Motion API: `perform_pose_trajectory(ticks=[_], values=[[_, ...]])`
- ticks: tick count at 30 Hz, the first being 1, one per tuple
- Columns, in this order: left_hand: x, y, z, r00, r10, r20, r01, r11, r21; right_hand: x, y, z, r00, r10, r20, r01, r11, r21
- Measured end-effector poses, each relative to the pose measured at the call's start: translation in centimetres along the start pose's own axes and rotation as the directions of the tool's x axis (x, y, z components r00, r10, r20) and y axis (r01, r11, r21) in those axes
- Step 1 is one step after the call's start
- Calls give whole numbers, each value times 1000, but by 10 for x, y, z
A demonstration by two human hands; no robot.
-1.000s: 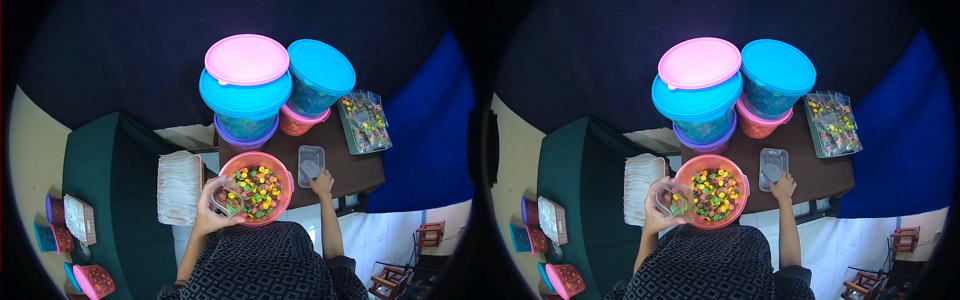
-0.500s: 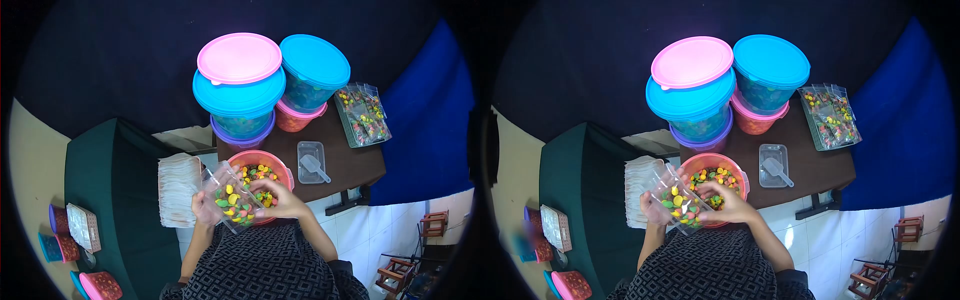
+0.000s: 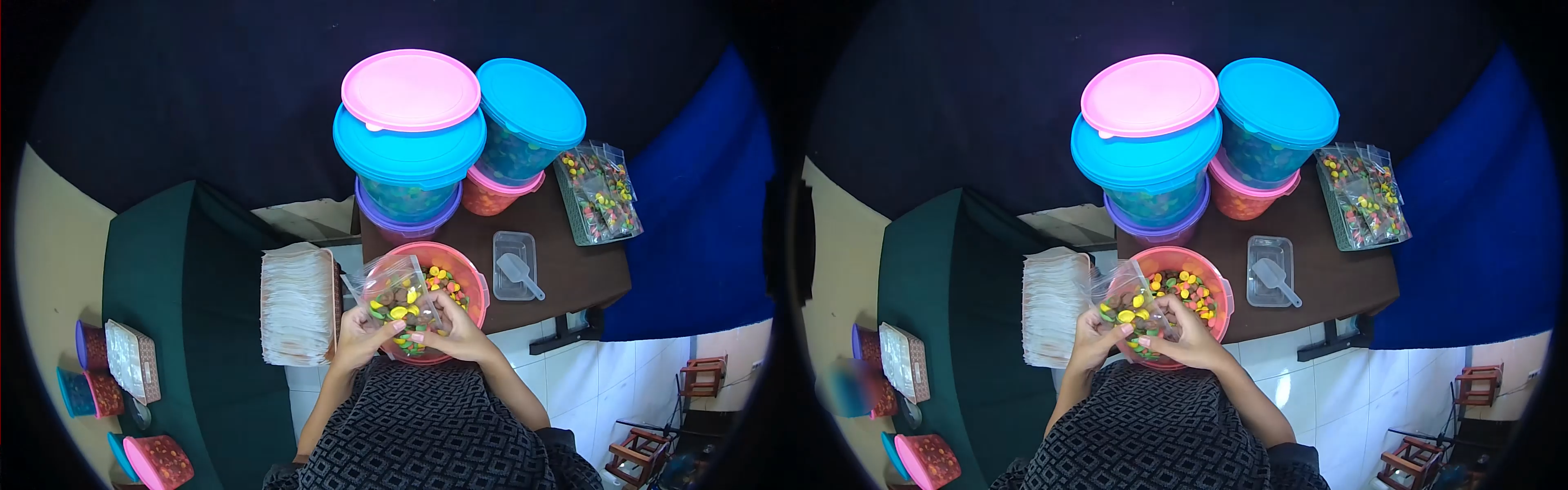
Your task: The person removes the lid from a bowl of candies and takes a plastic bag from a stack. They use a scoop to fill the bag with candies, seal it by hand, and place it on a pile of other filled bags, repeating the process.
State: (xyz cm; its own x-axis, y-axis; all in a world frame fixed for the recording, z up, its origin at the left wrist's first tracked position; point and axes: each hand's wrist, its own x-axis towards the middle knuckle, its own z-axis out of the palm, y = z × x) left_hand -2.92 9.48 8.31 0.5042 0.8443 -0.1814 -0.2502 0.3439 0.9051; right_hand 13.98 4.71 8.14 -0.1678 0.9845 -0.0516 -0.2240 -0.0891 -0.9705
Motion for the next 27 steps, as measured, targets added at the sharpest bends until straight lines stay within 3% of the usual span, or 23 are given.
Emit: perform_pose_trajectory(ticks=[4, 7, 9, 14, 16, 18, 20, 21, 26, 27], values=[[0, 1, 1, 997, 63, -43, -59, 995, 79, -2, -3, 4, 999, 38, -14, -38, 999, 4], [1, -1, 1, 999, -26, -35, 27, 999, 38, -2, 4, 4, 1000, 11, -13, -12, 997, -79], [0, 0, 2, 999, -14, 36, 11, 997, 73, 0, 13, 2, 997, -49, -68, 44, 997, -71], [-3, 0, 3, 997, -30, 72, 21, 993, 118, 3, -6, 4, 991, -11, -131, 5, 999, -46], [-5, -1, 4, 984, -115, 137, 98, 987, 124, 5, -6, 7, 985, -78, -154, 80, 997, 4], [-5, 2, 10, 975, -140, 172, 128, 989, 75, 5, -2, 7, 982, -38, -183, 44, 999, 29], [-5, 1, 13, 988, 129, 89, -131, 991, 22, 5, -1, 8, 978, 3, -208, 9, 998, 55], [-4, -1, 7, 982, 181, 55, -184, 981, 63, 4, -3, 8, 982, -17, -188, 28, 998, 57], [-4, 12, 1, 981, 190, -50, -188, 981, 44, 1, -12, 10, 993, -42, -114, 46, 999, 28], [-4, 15, 2, 978, 199, -60, -194, 977, 85, 1, -13, 10, 987, -124, -101, 116, 990, -80]])
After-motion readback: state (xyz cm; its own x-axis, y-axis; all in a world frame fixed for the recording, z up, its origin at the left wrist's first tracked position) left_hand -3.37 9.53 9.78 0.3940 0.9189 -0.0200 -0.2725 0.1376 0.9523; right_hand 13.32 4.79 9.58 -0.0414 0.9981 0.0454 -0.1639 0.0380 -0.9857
